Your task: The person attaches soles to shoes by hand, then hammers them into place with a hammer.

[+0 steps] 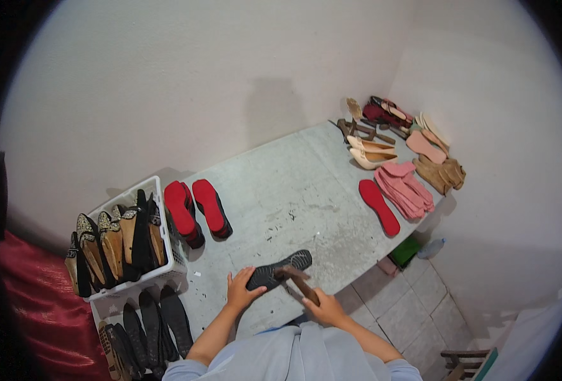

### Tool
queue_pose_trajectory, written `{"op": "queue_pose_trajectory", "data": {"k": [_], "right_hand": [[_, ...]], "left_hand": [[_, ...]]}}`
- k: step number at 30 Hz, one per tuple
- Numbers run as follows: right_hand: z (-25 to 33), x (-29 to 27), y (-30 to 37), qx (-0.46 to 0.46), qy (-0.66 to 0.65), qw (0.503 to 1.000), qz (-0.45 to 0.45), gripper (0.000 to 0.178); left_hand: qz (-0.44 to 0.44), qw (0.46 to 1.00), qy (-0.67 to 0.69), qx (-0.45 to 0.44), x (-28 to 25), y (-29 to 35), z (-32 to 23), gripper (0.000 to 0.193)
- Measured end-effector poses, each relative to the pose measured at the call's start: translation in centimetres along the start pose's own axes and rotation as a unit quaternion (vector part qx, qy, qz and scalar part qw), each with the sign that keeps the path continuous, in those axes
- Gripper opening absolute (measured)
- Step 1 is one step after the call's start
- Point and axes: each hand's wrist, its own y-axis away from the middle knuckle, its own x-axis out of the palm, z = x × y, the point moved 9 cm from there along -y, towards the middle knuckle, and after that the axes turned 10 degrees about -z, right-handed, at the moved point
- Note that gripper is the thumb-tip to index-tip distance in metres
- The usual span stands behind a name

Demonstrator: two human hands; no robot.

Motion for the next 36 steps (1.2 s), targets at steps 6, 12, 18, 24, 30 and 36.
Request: {"op": "queue_pose_trajectory", "data": {"k": [6, 12, 18, 24, 30, 36], "right_hand": [[0.8, 1.4, -0.1, -0.003, 0.059, 0.997, 0.040, 0.038], [1.3, 1.2, 0.0, -0.006, 0.081, 0.997, 0.013, 0.039], [4.4, 0.4, -1.7, -0.004, 0.061, 0.998, 0.016, 0.041], [1.7, 2.3, -1.8, 0.013, 0.072, 0.997, 0.008, 0.041], [2.3, 1.9, -2.0, 0.003, 0.065, 0.998, -0.004, 0.041], [4.7, 1.6, -2.6, 0.011, 0.031, 0.999, 0.012, 0.041]], "left_hand": [[0.002, 1.000, -0.005, -0.003, 0.1, 0.5, 0.2, 0.078], [0.004, 1.000, 0.002, -0.013, -0.2, -0.2, -0.3, 0.078], [0.011, 1.000, -0.011, -0.019, -0.3, -0.1, 0.2, 0.080], [0.008, 1.000, 0.006, -0.009, -0.2, 0.3, 0.5, 0.089], [0.008, 0.998, -0.057, 0.004, -0.7, 2.1, 2.1, 0.092], [0.012, 0.998, -0.055, 0.001, -0.9, 2.0, 2.1, 0.088]]}}
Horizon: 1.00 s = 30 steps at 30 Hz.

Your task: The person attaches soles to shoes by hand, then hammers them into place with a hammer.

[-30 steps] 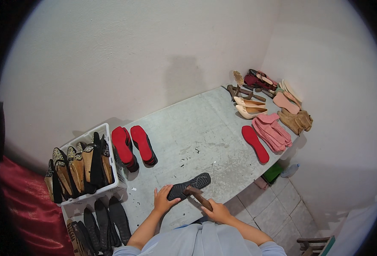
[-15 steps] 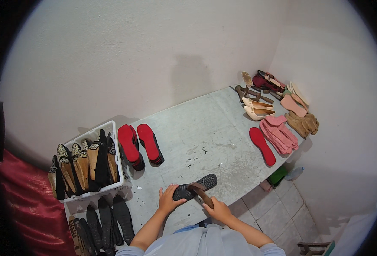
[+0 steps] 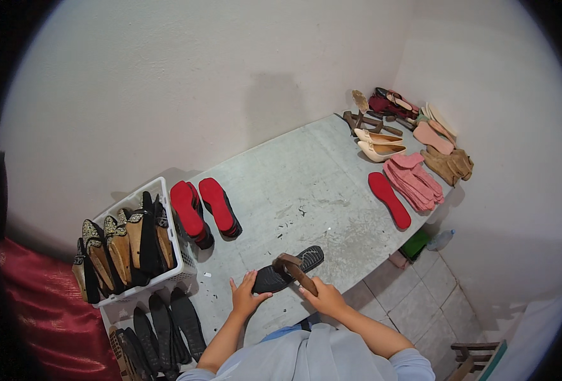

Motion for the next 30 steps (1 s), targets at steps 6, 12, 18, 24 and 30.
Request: {"op": "queue_pose_trajectory", "data": {"k": [6, 12, 18, 24, 30], "right_hand": [[-0.6, 1.3, -0.2, -0.059, 0.064, 0.996, -0.014, 0.038], [0.0, 2.4, -0.2, -0.054, 0.058, 0.997, -0.001, 0.040], [2.2, 2.3, -0.2, -0.075, 0.048, 0.996, 0.020, 0.040], [2.2, 2.3, -0.4, -0.088, 0.070, 0.993, 0.030, 0.040], [1.3, 2.9, 0.0, -0.109, 0.101, 0.988, 0.043, 0.040]], "left_hand": [[0.034, 0.999, 0.035, -0.015, 0.0, -0.1, 0.1, 0.080], [0.015, 0.999, 0.028, -0.004, -0.2, 0.0, 0.0, 0.077], [0.014, 0.999, 0.038, -0.020, -0.4, -0.1, 0.4, 0.080], [-0.007, 1.000, 0.027, -0.015, -1.0, -0.7, 0.2, 0.079], [-0.010, 1.000, 0.018, -0.015, -1.5, -0.8, 0.3, 0.078]]}}
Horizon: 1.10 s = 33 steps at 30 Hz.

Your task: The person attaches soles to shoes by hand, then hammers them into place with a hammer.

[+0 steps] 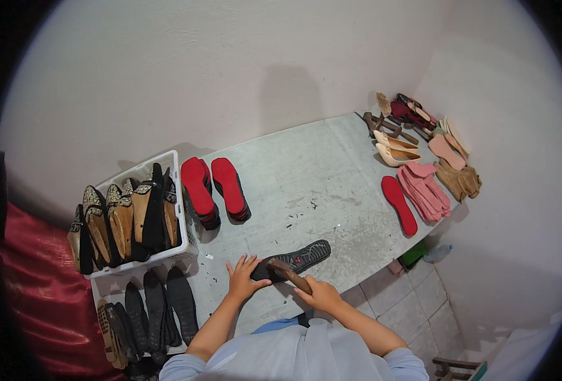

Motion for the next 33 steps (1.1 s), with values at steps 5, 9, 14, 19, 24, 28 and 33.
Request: {"op": "queue_pose_trajectory", "data": {"k": [5, 9, 14, 19, 24, 28, 33], "right_hand": [[1.4, -0.4, -0.2, -0.010, -0.005, 1.000, -0.009, 0.039], [1.5, -0.1, -0.8, -0.006, 0.008, 1.000, 0.001, 0.039], [1.6, 1.0, -0.3, -0.028, 0.019, 0.999, 0.011, 0.039], [2.8, 1.0, -0.6, -0.030, -0.006, 0.999, 0.023, 0.040], [3.0, 1.9, -0.8, -0.057, 0.005, 0.998, 0.025, 0.039], [3.9, 1.2, -1.0, -0.093, -0.012, 0.995, 0.019, 0.038], [3.4, 2.2, -1.1, -0.086, 0.014, 0.996, 0.028, 0.037]], "left_hand": [[0.001, 1.000, -0.015, -0.015, 0.1, 0.2, 0.8, 0.077], [-0.008, 0.999, -0.025, -0.030, -0.2, 0.2, 0.4, 0.074], [-0.012, 0.998, -0.045, -0.052, -0.7, 0.9, 0.0, 0.078], [-0.021, 0.996, -0.053, -0.072, -0.8, 2.6, 2.1, 0.092], [-0.023, 0.992, -0.066, -0.107, -3.3, 3.0, 3.3, 0.088], [-0.031, 0.993, -0.045, -0.108, -4.7, 2.6, 3.4, 0.060], [-0.105, 0.984, -0.002, -0.142, -5.3, 1.9, 4.8, 0.028]]}}
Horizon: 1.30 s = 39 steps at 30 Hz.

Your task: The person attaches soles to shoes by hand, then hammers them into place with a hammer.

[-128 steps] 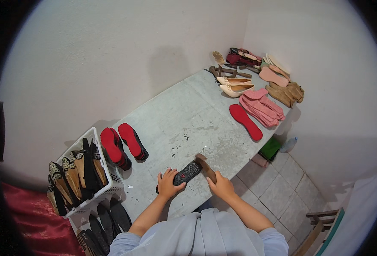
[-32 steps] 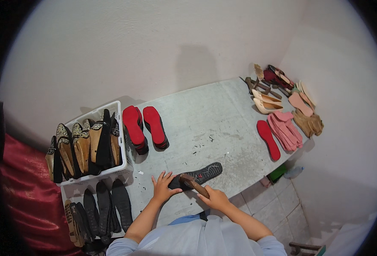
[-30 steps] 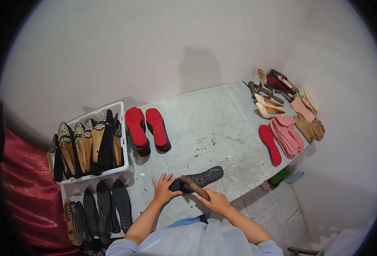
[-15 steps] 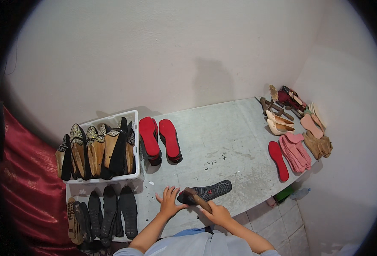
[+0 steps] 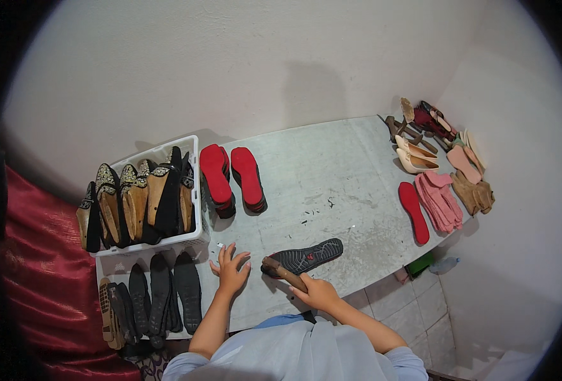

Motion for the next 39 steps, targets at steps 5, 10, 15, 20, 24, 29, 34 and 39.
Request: {"op": "queue_pose_trajectory", "data": {"k": [5, 10, 15, 20, 24, 29, 34, 39], "right_hand": [[0.3, 0.4, 0.9, -0.002, -0.001, 1.000, 0.011, 0.037], [1.0, -0.5, 1.2, -0.035, -0.005, 0.999, 0.003, 0.038], [-0.1, -0.8, 1.9, -0.019, -0.004, 1.000, -0.005, 0.037], [0.6, -1.3, 2.7, -0.031, -0.019, 0.999, 0.024, 0.037], [-0.3, -1.4, 3.2, -0.015, -0.011, 0.999, 0.032, 0.038], [-1.2, -1.9, 4.2, 0.007, 0.005, 1.000, 0.004, 0.037], [0.6, -3.2, 4.0, -0.008, 0.017, 1.000, -0.007, 0.037], [-1.3, -3.0, 4.3, 0.018, 0.029, 0.999, -0.028, 0.037]], "left_hand": [[0.003, 1.000, 0.015, -0.013, 0.5, -1.0, 0.2, 0.024], [0.029, 0.999, 0.014, 0.014, 1.5, -1.8, -1.3, 0.026], [0.054, 0.997, 0.017, 0.049, 2.6, -3.9, -3.5, 0.032], [0.119, 0.987, -0.055, 0.097, 5.6, -4.1, -5.0, 0.068], [0.181, 0.972, -0.112, 0.099, 7.5, -3.9, -4.4, 0.099], [0.190, 0.966, -0.143, 0.098, 7.6, -5.3, -4.9, 0.110], [0.241, 0.949, -0.195, 0.063, 8.0, -5.9, -4.9, 0.122], [0.239, 0.938, -0.223, 0.114, 8.2, -6.1, -6.8, 0.124]]}}
